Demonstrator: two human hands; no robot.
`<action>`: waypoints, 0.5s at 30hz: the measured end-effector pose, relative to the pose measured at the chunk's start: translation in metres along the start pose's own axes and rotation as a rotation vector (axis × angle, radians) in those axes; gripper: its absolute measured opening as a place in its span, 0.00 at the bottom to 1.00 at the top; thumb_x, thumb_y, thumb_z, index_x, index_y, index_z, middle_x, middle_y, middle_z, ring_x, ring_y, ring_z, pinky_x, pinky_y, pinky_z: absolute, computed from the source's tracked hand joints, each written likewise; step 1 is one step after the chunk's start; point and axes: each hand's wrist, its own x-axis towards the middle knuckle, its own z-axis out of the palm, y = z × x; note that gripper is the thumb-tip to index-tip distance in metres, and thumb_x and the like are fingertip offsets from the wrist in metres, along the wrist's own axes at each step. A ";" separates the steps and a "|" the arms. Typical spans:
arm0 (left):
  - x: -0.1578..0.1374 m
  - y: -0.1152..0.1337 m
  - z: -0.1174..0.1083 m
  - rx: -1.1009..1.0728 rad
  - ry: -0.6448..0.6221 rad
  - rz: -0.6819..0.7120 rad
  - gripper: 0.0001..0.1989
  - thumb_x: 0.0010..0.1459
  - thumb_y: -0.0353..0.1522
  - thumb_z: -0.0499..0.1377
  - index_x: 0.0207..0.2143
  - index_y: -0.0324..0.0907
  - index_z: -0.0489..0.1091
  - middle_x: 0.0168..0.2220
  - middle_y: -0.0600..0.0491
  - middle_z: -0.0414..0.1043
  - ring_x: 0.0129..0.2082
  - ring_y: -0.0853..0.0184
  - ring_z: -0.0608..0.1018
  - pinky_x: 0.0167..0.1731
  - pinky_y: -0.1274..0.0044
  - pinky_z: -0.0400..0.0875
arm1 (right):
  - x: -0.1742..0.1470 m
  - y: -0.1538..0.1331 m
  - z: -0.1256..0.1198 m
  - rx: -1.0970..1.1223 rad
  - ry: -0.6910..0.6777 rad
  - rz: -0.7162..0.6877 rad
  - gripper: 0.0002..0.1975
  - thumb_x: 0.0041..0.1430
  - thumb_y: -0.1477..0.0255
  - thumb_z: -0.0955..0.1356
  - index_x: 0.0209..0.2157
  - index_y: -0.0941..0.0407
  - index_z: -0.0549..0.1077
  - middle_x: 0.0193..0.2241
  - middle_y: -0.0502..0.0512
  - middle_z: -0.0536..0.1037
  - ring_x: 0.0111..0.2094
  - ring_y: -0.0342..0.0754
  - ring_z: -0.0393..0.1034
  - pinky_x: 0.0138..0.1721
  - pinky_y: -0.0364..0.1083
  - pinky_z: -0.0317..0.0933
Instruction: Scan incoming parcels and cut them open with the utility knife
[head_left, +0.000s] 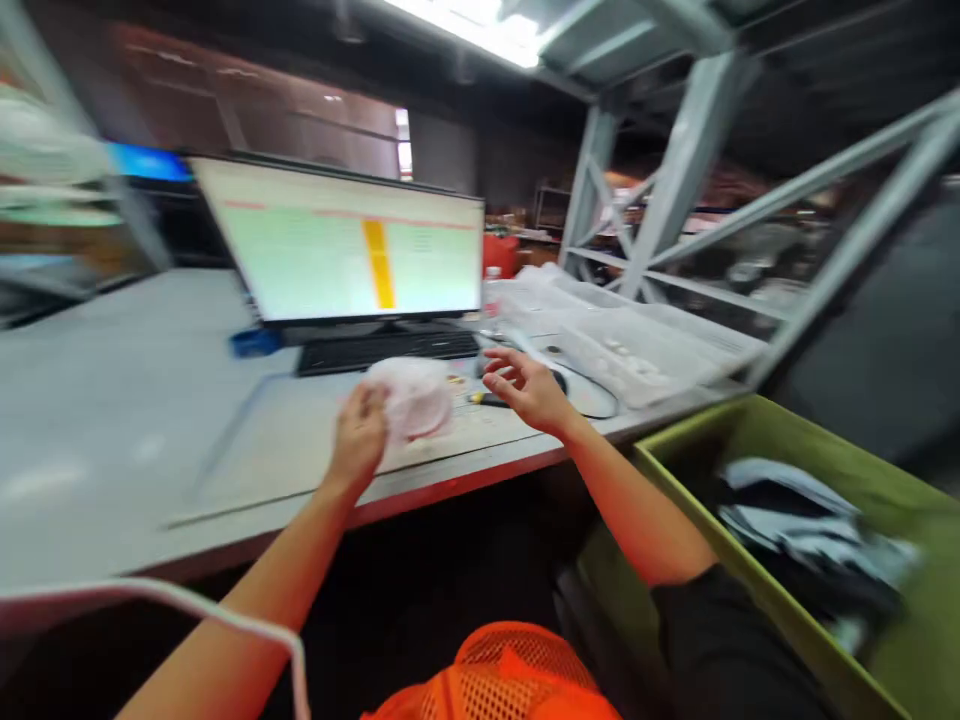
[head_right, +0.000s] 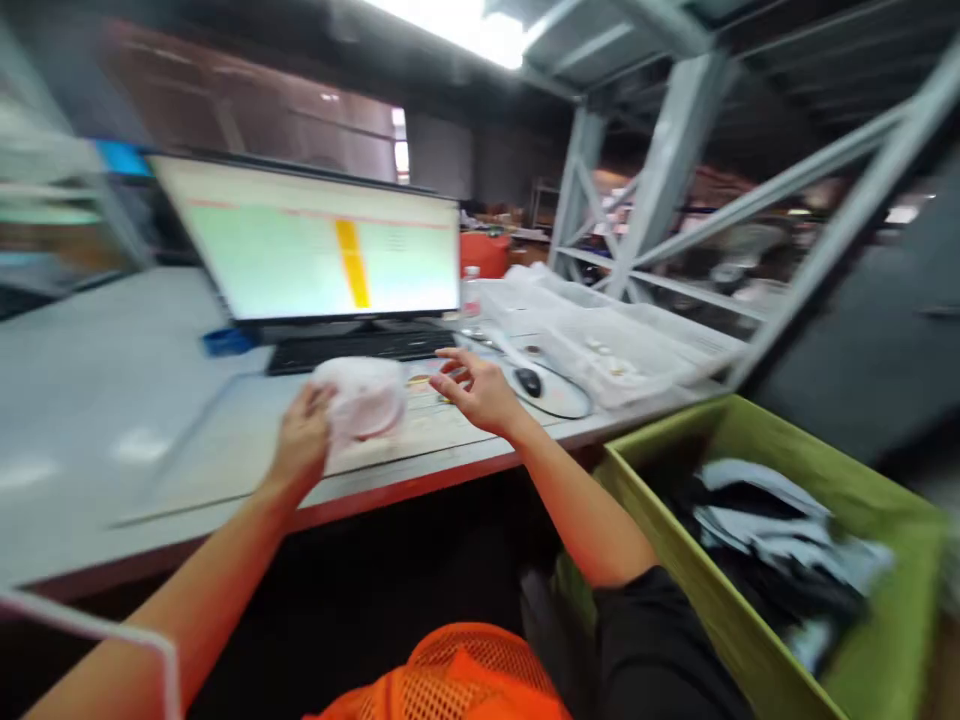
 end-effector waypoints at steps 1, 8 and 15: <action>0.007 -0.009 -0.001 0.021 0.041 -0.009 0.28 0.61 0.58 0.58 0.40 0.42 0.72 0.39 0.49 0.77 0.41 0.60 0.78 0.44 0.72 0.75 | 0.014 0.007 0.029 0.073 -0.066 0.016 0.34 0.61 0.48 0.73 0.61 0.54 0.73 0.50 0.59 0.80 0.36 0.47 0.77 0.36 0.46 0.71; 0.060 -0.041 -0.017 -0.214 -0.038 -0.148 0.23 0.61 0.52 0.63 0.44 0.43 0.69 0.32 0.56 0.71 0.27 0.68 0.72 0.28 0.77 0.71 | 0.096 0.055 0.139 0.377 -0.026 0.063 0.33 0.58 0.37 0.70 0.38 0.56 0.76 0.30 0.50 0.75 0.31 0.45 0.66 0.31 0.43 0.61; 0.122 -0.091 -0.038 -0.222 -0.186 -0.296 0.21 0.41 0.42 0.72 0.33 0.40 0.73 0.28 0.54 0.74 0.26 0.66 0.74 0.26 0.75 0.71 | 0.133 0.089 0.149 0.551 0.009 0.167 0.34 0.49 0.35 0.74 0.33 0.54 0.74 0.26 0.49 0.72 0.28 0.44 0.63 0.30 0.44 0.60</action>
